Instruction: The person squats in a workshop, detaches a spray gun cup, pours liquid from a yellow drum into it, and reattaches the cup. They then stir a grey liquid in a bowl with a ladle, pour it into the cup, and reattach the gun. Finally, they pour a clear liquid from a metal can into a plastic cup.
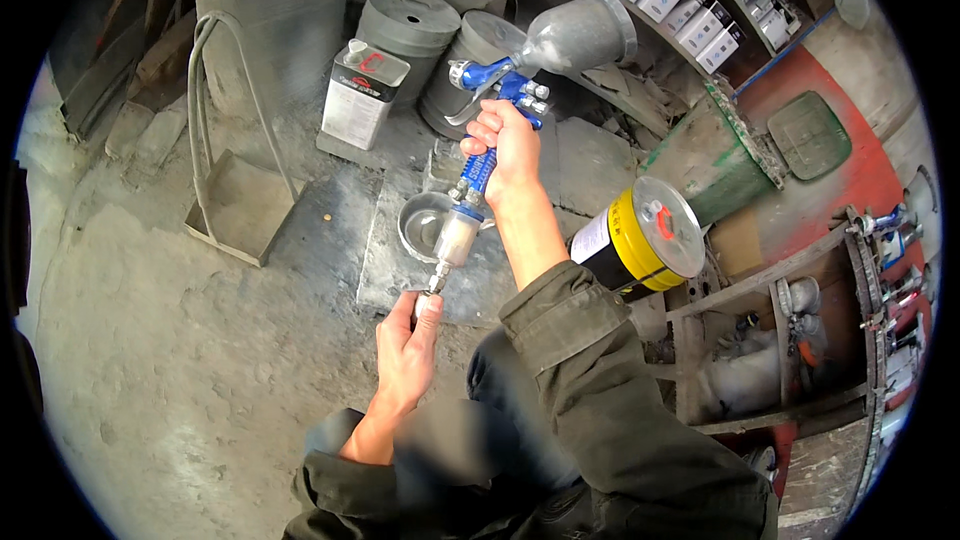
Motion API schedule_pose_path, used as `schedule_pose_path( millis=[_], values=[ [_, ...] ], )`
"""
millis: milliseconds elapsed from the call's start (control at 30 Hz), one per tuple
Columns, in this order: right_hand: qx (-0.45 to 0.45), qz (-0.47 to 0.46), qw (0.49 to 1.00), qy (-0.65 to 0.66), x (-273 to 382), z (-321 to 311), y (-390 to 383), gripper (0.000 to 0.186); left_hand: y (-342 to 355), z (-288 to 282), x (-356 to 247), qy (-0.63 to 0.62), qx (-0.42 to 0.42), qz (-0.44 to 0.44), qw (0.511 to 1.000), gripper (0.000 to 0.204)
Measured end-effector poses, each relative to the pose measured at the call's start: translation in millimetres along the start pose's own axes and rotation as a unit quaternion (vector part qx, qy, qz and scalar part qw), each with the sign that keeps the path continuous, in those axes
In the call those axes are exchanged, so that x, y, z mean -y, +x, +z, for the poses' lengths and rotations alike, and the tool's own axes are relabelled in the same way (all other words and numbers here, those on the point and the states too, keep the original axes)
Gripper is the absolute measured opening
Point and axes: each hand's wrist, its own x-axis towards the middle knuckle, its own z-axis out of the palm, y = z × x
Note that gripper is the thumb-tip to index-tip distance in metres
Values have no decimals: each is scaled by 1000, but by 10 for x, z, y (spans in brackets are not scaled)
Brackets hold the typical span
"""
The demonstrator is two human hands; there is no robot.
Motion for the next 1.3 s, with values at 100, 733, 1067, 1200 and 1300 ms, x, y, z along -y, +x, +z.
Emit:
schedule_pose_path(
  millis=[100, 733, 1067, 1200, 1300],
  values=[
    [3, 9, 1000, -9, -76, -11, -59, 24, -28, 25, 46, 7, -8, 11, 1000, 32],
    [-272, -115, 935, -195, 331, -1503, -183, 16, 581, 828, 894, 115, 253, 30, 960, 36],
    [-299, -163, 909, -239, 379, -1600, -142, 14, 604, 964, 1361, 270, 218, 110, 932, 45],
    [-320, -185, 905, -210, 286, -1393, -145, 8, 584, 909, 1289, 288, 211, 107, 928, 43],
    [-298, -163, 916, -215, 331, -1467, -154, 10, 552, 908, 1218, 300, 206, 112, 925, 39]
  ],
)
